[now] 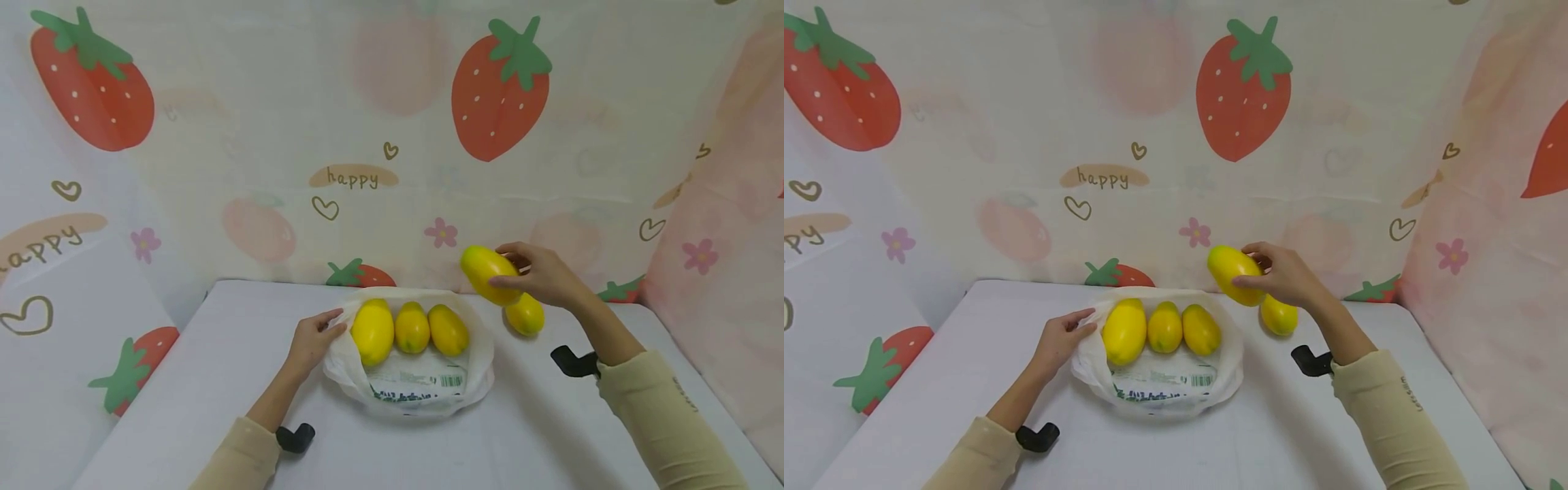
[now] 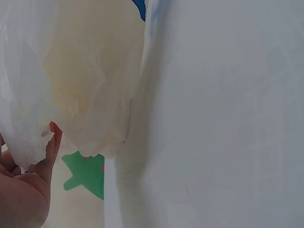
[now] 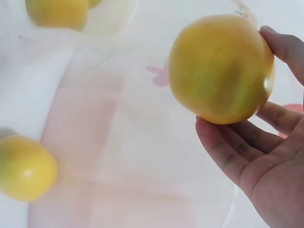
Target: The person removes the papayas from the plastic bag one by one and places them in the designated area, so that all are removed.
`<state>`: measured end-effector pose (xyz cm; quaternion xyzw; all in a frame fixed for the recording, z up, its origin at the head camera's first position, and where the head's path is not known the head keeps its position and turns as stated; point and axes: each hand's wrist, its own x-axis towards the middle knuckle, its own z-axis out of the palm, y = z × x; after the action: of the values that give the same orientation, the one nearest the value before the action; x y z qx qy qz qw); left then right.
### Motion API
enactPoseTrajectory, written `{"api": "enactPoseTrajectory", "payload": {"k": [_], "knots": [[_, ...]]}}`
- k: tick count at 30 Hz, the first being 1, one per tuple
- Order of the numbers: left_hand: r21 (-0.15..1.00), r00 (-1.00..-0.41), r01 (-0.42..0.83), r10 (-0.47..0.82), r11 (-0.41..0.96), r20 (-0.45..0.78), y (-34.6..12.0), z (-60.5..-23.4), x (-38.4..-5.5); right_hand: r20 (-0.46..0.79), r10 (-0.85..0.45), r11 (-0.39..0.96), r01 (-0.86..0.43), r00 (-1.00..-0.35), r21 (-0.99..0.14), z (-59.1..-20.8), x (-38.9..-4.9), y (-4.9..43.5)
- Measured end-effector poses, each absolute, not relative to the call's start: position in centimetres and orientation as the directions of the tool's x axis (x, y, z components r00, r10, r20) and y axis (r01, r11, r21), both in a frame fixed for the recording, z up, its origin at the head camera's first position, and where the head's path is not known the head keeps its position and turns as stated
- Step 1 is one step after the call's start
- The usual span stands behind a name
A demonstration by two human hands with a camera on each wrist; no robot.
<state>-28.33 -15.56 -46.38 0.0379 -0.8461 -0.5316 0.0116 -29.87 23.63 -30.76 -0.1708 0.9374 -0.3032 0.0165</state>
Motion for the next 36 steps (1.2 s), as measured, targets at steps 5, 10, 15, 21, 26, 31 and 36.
{"api": "enactPoseTrajectory", "payload": {"k": [5, 10, 15, 21, 26, 31, 36], "knots": [[0.902, -0.997, -0.052, -0.079, 0.429, -0.020, -15.6, -46.4, -28.3, 0.074, -0.316, 0.762, -0.299, -0.946, -0.574, -30.6, -29.9, 24.2], [0.903, -0.997, -0.056, -0.080, 0.426, -0.024, -15.5, -46.4, -28.2, 0.071, -0.301, 0.765, -0.285, -0.951, -0.577, -30.2, -29.6, 24.4], [0.903, -0.997, -0.054, -0.079, 0.426, -0.022, -15.5, -46.4, -28.2, 0.080, -0.286, 0.766, -0.278, -0.955, -0.580, -30.0, -29.5, 24.7], [0.896, -0.996, -0.047, -0.083, 0.441, -0.012, -15.5, -46.4, -28.2, 0.074, -0.277, 0.768, -0.267, -0.958, -0.582, -30.1, -29.8, 25.3], [0.895, -0.997, -0.051, -0.081, 0.444, -0.017, -15.6, -46.5, -28.2, 0.080, -0.274, 0.773, -0.268, -0.958, -0.575, -30.3, -30.1, 26.0], [0.895, -0.996, -0.060, -0.086, 0.442, -0.024, -15.6, -46.5, -28.2, 0.092, -0.256, 0.770, -0.260, -0.962, -0.583, -30.1, -30.2, 26.8], [0.893, -0.996, -0.044, -0.084, 0.448, -0.007, -15.6, -46.4, -28.1, 0.083, -0.227, 0.761, -0.230, -0.970, -0.606, -29.9, -30.2, 27.5]]}}
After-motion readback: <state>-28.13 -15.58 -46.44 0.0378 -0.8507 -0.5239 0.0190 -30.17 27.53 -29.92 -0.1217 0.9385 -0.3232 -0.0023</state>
